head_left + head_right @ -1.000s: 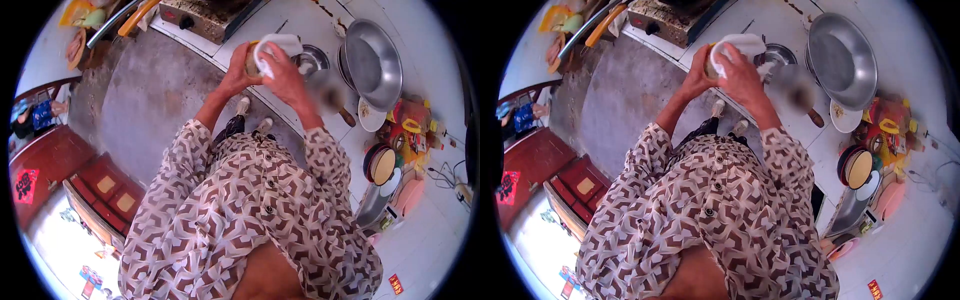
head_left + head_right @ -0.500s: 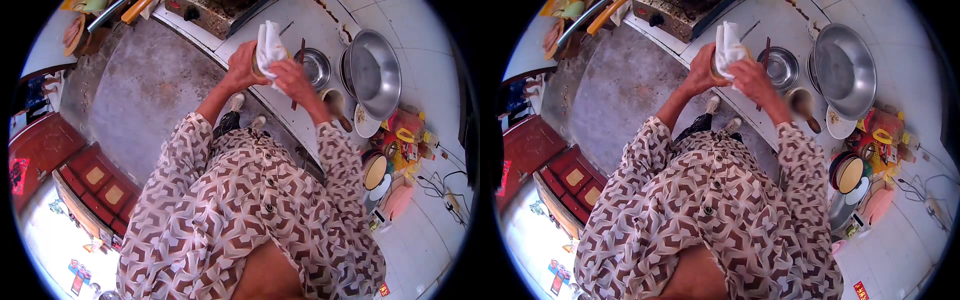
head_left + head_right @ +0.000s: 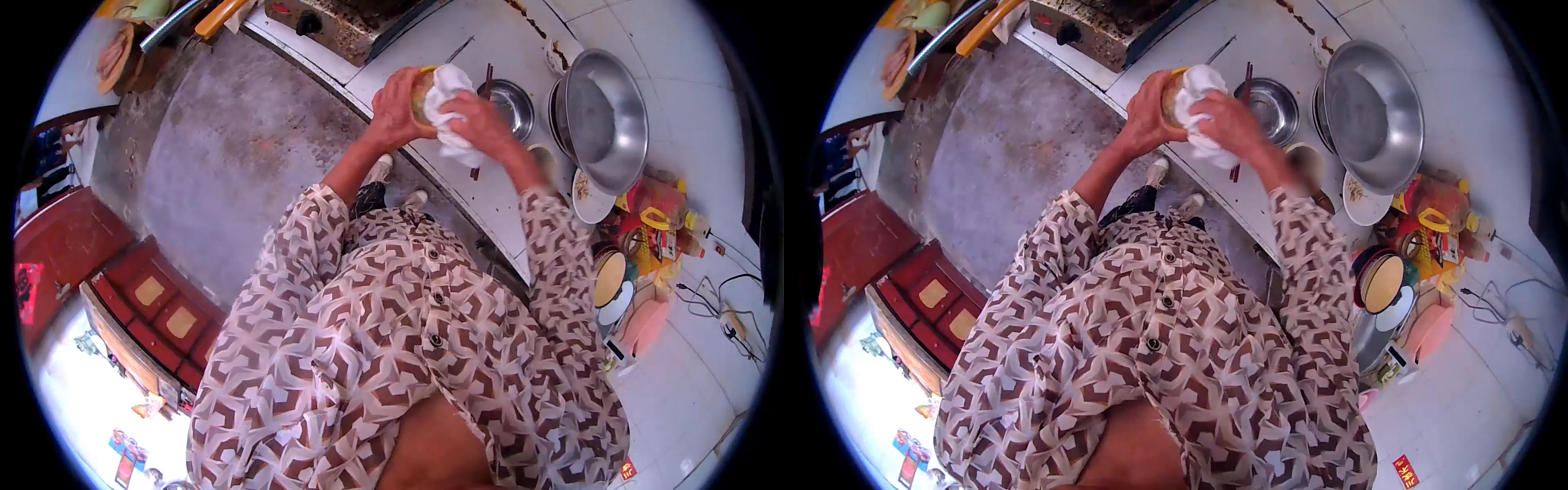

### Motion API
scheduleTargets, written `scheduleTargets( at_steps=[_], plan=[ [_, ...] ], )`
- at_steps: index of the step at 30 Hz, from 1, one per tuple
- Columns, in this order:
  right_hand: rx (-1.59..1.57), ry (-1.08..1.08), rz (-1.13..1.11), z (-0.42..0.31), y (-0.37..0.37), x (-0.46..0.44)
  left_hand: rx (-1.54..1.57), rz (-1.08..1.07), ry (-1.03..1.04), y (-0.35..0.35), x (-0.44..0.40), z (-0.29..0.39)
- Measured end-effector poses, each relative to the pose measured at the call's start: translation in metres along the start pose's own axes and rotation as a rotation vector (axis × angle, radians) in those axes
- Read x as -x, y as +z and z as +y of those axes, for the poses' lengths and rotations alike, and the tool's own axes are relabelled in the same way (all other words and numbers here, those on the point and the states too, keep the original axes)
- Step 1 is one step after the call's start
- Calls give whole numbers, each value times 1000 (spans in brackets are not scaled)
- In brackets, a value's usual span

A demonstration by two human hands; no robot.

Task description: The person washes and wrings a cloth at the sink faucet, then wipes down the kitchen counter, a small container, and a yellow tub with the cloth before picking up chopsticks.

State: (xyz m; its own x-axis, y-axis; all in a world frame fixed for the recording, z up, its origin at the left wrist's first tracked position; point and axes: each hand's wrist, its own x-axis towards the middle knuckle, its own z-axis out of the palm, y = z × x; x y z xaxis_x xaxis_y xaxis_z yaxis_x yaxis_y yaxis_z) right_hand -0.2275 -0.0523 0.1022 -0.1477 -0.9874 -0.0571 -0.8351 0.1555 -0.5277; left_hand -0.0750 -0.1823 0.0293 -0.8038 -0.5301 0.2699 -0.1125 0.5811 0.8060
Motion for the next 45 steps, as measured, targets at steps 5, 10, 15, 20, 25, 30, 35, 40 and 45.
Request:
scheduleTargets(
  at_steps=[5,10,15,20,25,30,35,40,45],
  plan=[
    [95,360,247,-2,10,-49,-8,-42,-70,13,-2,0],
    [32,230,311,-36,31,-38,-38,-13,-88,7,2,1],
    [263,30,388,-8,26,-13,-26,-55,-87,0,-6,5],
    [308,96,482,-20,41,-18,-191,-82,38,5,-19,12],
    [153,46,352,7,10,-23,-194,-111,-20,5,-19,22],
    [147,139,443,6,-14,-34,-178,-164,-92,-1,-19,32],
    [374,-23,222,-13,-2,-29,-234,-162,-95,-3,-18,36],
    [381,195,13,-27,-6,-9,-269,-142,-104,-1,-18,36],
    [-24,300,-126,-13,-4,-10,-279,-139,-63,3,-15,30]
  ],
)
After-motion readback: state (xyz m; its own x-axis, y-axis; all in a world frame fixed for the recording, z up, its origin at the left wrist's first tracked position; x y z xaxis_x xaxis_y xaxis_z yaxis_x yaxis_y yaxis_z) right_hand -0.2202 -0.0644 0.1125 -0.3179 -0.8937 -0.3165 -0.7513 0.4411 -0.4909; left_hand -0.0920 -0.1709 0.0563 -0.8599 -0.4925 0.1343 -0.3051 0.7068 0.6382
